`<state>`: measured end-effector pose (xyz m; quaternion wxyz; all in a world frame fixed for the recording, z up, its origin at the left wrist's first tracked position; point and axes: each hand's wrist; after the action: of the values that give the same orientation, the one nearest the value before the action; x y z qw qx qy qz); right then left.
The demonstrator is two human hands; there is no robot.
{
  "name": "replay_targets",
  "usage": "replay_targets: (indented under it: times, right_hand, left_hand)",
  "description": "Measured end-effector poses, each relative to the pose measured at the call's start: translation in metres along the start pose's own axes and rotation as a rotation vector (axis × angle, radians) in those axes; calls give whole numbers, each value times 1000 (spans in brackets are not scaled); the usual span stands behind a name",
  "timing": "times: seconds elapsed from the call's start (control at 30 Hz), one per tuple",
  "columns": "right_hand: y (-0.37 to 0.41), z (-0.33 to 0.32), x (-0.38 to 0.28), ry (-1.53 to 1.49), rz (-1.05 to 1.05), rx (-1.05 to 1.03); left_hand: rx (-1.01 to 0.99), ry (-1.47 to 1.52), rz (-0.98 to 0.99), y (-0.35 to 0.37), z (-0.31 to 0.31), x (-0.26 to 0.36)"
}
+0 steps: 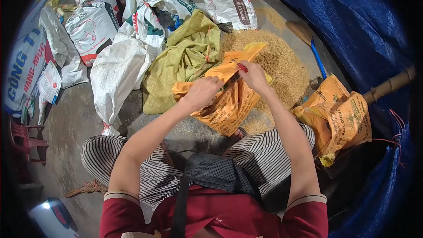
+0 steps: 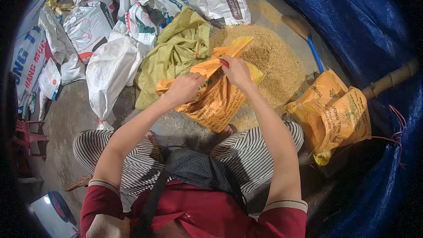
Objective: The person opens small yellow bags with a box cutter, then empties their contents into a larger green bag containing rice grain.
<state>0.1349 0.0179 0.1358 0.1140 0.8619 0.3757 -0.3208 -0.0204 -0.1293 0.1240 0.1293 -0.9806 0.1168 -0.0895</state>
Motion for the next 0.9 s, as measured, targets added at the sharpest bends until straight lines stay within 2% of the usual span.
replay_targets:
  times: [0.1, 0.23, 0.3, 0.37, 0.43, 0.5, 0.57, 0.6, 0.63, 0.7, 0.73, 0.8, 0.83, 0.9]
  right_hand:
    - [-2, 1, -3, 31, -10, 32]
    - [-9, 3, 1, -13, 144, 9]
    - [-11, 4, 1, -54, 201, -16]
    - [-12, 6, 1, -165, 243, -23]
    - [-17, 11, 9, -122, 215, -11]
    - [-19, 16, 16, -81, 191, 5]
    - [-18, 16, 16, -55, 219, -4]
    - [-18, 17, 16, -55, 216, -7]
    - [-18, 17, 16, -41, 217, -20]
    - [-20, 17, 14, -24, 214, -35]
    - [-21, 17, 13, -16, 206, -28]
    - [-21, 16, 13, -5, 200, -24]
    - [-20, 16, 12, -17, 194, -21]
    - [-20, 16, 14, -30, 188, -19]
  left_hand:
    - [4, 61, -109, 0, -16, -7]
    - [24, 146, -162, 7, -31, -51]
    - [-82, 349, -320, 9, -47, -63]
    - [-94, 350, -321, 10, -56, -74]
    - [-113, 553, -421, 10, -67, -84]
    - [-66, 582, -499, 13, -71, -100]
    - [175, 578, -557, 12, -84, -103]
    - [174, 561, -583, 9, -85, -99]
    - [176, 560, -586, 5, -85, -89]
    - [43, 394, -275, 0, -81, -62]
    - [48, 394, -278, -1, -73, -51]
    - [114, 66, -62, 3, -45, -37]
    - [114, 67, -63, 5, -36, -34]
    - [144, -155, -122, 6, -20, -34]
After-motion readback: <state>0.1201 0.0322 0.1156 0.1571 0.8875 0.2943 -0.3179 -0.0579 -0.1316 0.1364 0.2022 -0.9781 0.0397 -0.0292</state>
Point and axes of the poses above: each hand's wrist, its own y-axis away from the middle knuckle, its own z-axis out of the palm, x = y × z, and after that the axes turned 3 degrees about -y, right-handed
